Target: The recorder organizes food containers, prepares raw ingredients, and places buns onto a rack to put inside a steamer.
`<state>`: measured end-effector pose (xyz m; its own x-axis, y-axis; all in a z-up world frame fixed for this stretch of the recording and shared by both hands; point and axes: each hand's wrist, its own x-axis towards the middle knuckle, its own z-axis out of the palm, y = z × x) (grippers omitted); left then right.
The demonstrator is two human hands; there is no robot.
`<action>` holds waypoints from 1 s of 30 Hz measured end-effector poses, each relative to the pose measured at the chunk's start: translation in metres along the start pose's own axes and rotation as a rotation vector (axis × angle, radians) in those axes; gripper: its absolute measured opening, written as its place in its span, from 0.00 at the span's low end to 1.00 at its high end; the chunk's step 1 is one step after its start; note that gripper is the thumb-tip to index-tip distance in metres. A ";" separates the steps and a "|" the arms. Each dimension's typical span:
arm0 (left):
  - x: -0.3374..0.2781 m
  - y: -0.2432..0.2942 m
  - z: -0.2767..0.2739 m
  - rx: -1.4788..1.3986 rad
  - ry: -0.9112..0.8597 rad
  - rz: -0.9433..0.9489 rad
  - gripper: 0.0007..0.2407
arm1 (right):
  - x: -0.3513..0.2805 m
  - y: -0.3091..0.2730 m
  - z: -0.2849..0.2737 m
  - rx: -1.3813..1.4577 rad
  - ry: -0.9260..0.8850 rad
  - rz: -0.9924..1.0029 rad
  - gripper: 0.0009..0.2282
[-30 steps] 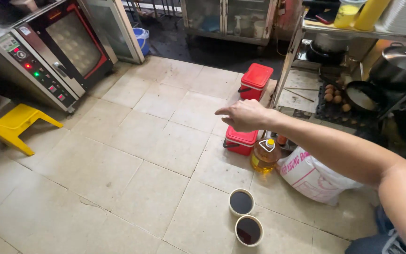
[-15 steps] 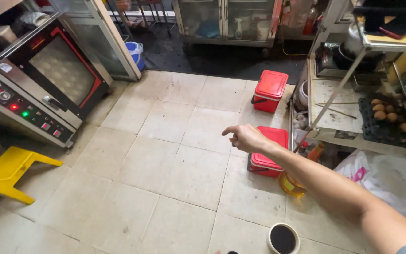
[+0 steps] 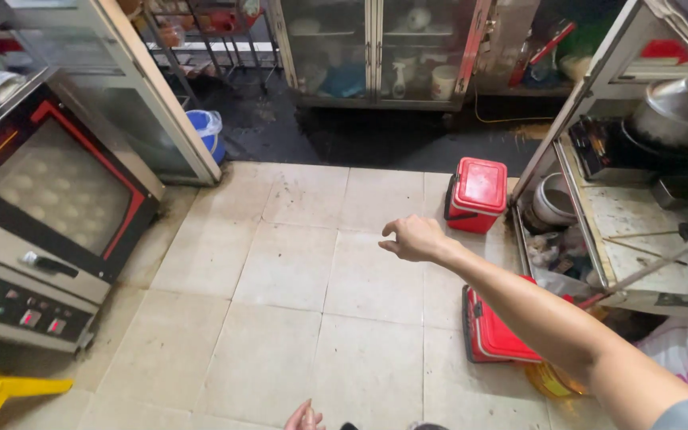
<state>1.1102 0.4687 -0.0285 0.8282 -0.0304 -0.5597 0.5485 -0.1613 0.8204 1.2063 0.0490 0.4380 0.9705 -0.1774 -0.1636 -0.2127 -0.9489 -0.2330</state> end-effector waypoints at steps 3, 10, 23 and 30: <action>0.034 0.153 -0.025 0.018 -0.062 0.202 0.18 | 0.070 0.007 -0.018 0.056 0.035 0.032 0.16; 0.110 0.489 0.022 0.120 0.153 0.546 0.12 | 0.238 0.097 0.000 0.396 0.060 0.127 0.16; 0.448 0.579 0.114 0.014 -0.089 0.277 0.13 | 0.623 0.112 -0.057 0.561 0.051 0.231 0.14; 0.678 0.590 0.159 0.190 -0.376 0.036 0.17 | 0.823 0.123 -0.095 0.500 0.084 0.292 0.17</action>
<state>1.9773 0.1963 0.0579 0.7274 -0.3919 -0.5634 0.4594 -0.3317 0.8239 1.9896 -0.2390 0.3661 0.8651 -0.4523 -0.2168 -0.4805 -0.6233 -0.6169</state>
